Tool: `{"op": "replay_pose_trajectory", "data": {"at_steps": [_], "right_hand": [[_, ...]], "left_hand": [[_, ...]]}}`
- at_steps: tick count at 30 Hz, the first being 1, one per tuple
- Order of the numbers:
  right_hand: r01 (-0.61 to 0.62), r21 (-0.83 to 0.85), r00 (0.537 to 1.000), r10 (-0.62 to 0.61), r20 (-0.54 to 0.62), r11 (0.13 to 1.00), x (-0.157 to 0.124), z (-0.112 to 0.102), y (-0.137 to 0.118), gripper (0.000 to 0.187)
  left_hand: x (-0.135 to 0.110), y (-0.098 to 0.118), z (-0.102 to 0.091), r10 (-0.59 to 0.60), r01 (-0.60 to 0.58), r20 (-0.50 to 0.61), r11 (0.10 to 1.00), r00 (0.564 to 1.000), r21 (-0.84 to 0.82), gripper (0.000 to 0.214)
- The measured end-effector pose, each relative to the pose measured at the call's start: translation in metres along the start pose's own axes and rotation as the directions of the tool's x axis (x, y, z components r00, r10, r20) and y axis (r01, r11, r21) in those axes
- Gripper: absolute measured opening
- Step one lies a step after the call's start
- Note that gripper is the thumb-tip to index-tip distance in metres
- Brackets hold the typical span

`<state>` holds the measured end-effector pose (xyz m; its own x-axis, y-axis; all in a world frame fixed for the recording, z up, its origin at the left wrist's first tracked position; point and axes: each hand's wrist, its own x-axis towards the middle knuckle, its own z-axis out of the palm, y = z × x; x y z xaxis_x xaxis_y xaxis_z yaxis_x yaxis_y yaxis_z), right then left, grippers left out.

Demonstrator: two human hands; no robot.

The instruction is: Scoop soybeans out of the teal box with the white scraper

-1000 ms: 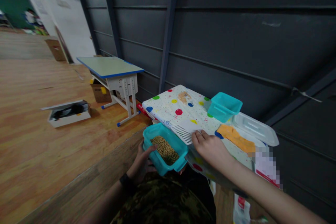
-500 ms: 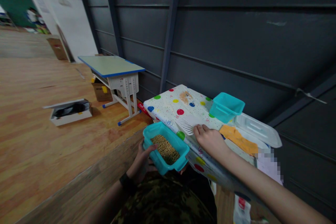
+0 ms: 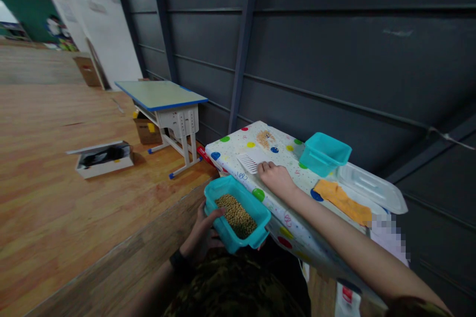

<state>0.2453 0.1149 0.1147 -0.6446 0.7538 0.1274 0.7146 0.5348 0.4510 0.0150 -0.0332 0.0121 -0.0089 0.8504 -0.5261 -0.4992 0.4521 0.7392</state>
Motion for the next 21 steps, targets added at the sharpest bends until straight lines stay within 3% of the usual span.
{"op": "replay_pose_trajectory", "data": {"at_steps": [5,10,15,18,21], "right_hand": [[-0.045,0.043,0.999,0.045,0.005,0.998,0.031,-0.005,0.011,0.032],[-0.099,0.055,0.995,0.1,-0.019,0.994,0.043,-0.03,0.031,0.034],[-0.294,0.114,0.956,0.293,0.027,0.949,0.036,-0.05,0.062,0.033],[-0.419,0.207,0.905,0.424,0.019,0.884,0.028,-0.039,0.088,0.033],[-0.492,0.388,0.839,0.544,-0.029,0.779,0.025,-0.006,0.11,0.031]], "left_hand": [[0.0,0.001,-0.001,-0.011,0.011,0.012,1.0,1.0,0.013,0.118],[0.005,-0.002,-0.006,0.004,-0.004,0.012,1.0,1.0,-0.011,0.117],[0.001,0.001,-0.006,-0.006,0.007,0.051,1.0,0.999,-0.015,0.115],[-0.001,0.0,-0.004,0.007,-0.007,0.029,1.0,1.0,-0.006,0.112],[0.001,-0.001,-0.004,0.007,-0.007,0.014,1.0,1.0,-0.003,0.113]]}}
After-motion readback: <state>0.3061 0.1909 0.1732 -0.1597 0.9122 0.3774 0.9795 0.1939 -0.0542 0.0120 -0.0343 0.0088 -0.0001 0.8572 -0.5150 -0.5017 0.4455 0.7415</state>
